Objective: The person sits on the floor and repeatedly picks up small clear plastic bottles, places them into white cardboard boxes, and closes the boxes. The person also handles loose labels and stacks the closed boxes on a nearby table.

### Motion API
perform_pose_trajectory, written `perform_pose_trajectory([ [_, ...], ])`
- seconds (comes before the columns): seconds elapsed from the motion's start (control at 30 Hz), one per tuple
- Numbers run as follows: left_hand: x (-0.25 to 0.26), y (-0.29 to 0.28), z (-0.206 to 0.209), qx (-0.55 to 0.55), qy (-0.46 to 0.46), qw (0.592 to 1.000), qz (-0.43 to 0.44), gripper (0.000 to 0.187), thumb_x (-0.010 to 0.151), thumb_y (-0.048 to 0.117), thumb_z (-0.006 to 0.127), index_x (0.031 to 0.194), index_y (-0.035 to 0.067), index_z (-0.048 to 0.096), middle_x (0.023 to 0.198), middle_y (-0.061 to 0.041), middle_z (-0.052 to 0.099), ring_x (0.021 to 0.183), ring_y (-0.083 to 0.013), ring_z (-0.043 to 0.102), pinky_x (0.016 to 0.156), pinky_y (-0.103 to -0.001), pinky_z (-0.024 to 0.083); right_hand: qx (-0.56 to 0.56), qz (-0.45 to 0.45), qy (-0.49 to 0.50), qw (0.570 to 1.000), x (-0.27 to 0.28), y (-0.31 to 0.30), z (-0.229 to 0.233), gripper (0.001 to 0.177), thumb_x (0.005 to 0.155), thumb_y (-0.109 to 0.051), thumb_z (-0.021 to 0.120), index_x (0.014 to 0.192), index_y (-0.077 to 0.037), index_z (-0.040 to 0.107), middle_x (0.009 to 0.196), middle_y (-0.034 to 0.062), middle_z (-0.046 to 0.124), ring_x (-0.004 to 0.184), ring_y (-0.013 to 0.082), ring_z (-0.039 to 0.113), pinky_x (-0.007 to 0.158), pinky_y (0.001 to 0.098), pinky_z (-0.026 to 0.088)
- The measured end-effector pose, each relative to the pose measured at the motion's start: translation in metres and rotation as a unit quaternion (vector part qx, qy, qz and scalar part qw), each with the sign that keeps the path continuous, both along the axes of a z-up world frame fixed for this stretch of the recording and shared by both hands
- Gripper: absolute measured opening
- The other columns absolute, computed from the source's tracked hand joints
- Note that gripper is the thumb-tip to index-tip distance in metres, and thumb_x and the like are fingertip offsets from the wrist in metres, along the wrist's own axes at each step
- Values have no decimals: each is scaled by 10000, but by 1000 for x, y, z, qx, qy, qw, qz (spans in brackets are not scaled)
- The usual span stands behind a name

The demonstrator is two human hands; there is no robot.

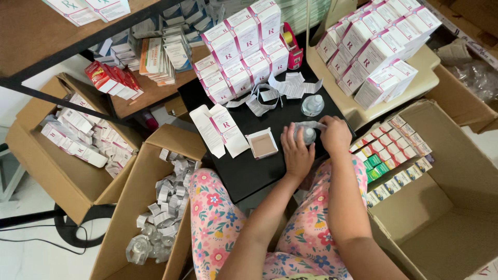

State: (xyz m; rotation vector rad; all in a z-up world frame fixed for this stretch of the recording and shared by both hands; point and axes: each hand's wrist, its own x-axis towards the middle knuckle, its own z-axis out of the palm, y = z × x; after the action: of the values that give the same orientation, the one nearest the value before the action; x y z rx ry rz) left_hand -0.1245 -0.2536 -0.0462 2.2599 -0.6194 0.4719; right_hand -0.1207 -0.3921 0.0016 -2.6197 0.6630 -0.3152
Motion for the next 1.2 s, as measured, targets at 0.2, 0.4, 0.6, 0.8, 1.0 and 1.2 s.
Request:
perform_pose_trajectory([
  [0.2,12,-8,10,-169,162,972,-14,964,822,165,816,1562,-77,249,1511,-303,441,1383,-464,440,1177,-496,366,-4,77,1,997,-2,-11,-24,276,756,-57,710,1022,-114,754,996,170,701,957,404,653,809,487,541],
  [0.4,22,-14,15,-146,194,969,44,1036,697,101,859,1552,-38,290,1400,-223,635,1186,-419,528,1066,-483,419,73,126,25,989,-3,-16,-41,278,805,-112,714,1076,-49,726,919,192,678,913,398,654,814,478,537],
  [0.6,15,-7,3,-170,189,967,3,1015,873,66,763,1627,-59,96,1465,-288,544,1207,-432,507,1090,-473,394,184,158,-14,970,-7,-5,-35,453,805,-199,728,1198,15,657,966,224,669,909,384,671,796,442,539],
  [0.8,-14,3,-14,-288,318,900,-79,1012,877,-41,557,1640,-12,-108,1682,-337,278,1356,-425,568,1097,-406,502,101,101,8,990,3,13,-33,828,692,-357,910,1308,84,576,1073,275,652,1015,420,647,859,449,538],
  [1.0,-13,6,-20,-419,343,832,-122,1112,823,-84,624,1599,31,-164,1663,-312,181,1532,-383,296,1102,-456,470,44,51,-62,996,10,25,-51,837,656,-293,927,1330,73,592,1134,257,645,1014,435,651,845,474,547],
  [1.2,-35,27,13,-241,311,907,-150,891,849,38,691,1584,-24,190,1579,-304,336,1379,-408,493,1074,-466,489,44,33,-60,997,7,30,-41,712,642,-245,920,1248,21,660,992,200,676,877,384,680,782,463,559],
])
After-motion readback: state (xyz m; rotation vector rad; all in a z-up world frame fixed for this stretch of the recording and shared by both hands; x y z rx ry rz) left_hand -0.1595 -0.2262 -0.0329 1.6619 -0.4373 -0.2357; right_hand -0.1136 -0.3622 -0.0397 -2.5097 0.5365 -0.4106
